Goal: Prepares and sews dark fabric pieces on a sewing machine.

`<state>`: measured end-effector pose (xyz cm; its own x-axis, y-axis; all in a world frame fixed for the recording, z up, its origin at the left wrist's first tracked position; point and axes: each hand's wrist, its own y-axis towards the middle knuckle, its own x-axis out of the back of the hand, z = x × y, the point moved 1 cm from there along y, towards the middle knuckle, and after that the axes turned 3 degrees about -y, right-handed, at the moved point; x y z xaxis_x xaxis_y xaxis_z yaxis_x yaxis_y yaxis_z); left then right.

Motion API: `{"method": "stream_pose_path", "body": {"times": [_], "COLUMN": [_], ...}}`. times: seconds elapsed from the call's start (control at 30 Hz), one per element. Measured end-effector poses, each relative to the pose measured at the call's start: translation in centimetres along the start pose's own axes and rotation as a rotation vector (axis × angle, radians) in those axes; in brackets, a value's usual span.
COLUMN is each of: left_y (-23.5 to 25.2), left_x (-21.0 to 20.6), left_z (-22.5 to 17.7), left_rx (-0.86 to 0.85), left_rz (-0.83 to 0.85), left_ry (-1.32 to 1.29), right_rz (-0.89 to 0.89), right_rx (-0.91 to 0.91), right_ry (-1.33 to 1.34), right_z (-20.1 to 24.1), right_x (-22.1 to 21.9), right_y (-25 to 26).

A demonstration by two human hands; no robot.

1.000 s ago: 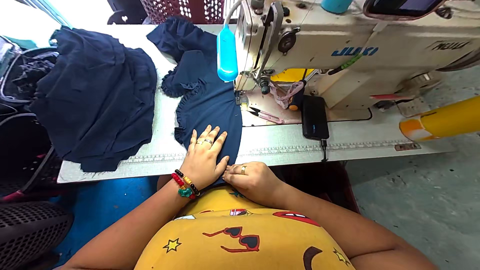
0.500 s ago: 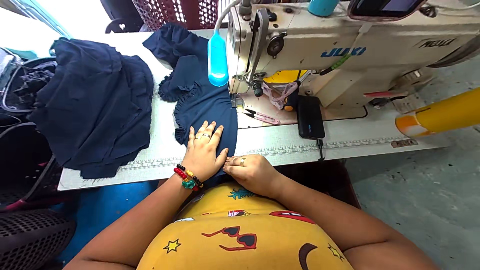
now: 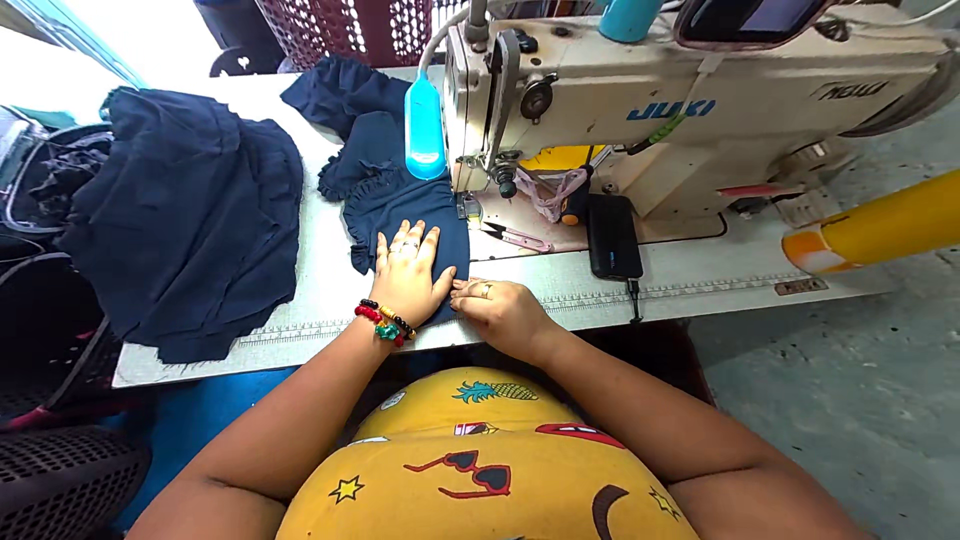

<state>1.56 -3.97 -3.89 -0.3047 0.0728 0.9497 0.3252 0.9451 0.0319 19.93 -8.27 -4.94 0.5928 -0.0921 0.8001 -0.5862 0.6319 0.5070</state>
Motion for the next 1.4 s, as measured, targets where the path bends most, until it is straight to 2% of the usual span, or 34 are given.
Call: {"method": "stream_pose_path", "body": {"times": [0.07, 0.17, 0.23, 0.33, 0.43, 0.53, 0.67, 0.83, 1.4], "left_y": [-0.2, -1.8, -3.5, -5.3, -5.6, -5.3, -4.7, -3.6, -0.3], "left_x": [0.1, 0.0, -0.4, -0.6, -0.6, -0.5, -0.3, -0.2, -0.2], "left_z": [0.0, -0.1, -0.2, 0.1, 0.4, 0.4, 0.5, 0.8, 1.0], "left_rx": [-0.097, -0.457, -0.577, -0.572, -0.57, -0.566, -0.587, -0.615, -0.543], "left_rz": [-0.045, -0.184, -0.176, -0.145, -0.133, -0.136, -0.142, -0.169, -0.134], "left_ry": [-0.004, -0.064, -0.067, -0.078, -0.105, -0.108, -0.107, -0.096, -0.097], "right_rz": [0.009, 0.038, 0.028, -0.071, -0.216, -0.272, -0.286, -0.306, -0.372], "right_rx": [-0.037, -0.076, -0.096, -0.239, -0.433, -0.638, -0.765, -0.8, -0.83], "right_ry": [0.007, 0.028, 0.042, 0.0, -0.212, -0.478, -0.61, -0.638, -0.645], "right_z": [0.4, 1.3, 1.4, -1.0, -5.6, -10.0, -13.9, -15.1, -15.1], "right_x": [-0.1, 0.2, 1.3, 4.3, 9.0, 13.0, 14.8, 14.4, 13.3], "right_y": [-0.4, -2.2, -3.7, -5.4, -6.7, -8.5, -10.2, -11.0, -11.5]}}
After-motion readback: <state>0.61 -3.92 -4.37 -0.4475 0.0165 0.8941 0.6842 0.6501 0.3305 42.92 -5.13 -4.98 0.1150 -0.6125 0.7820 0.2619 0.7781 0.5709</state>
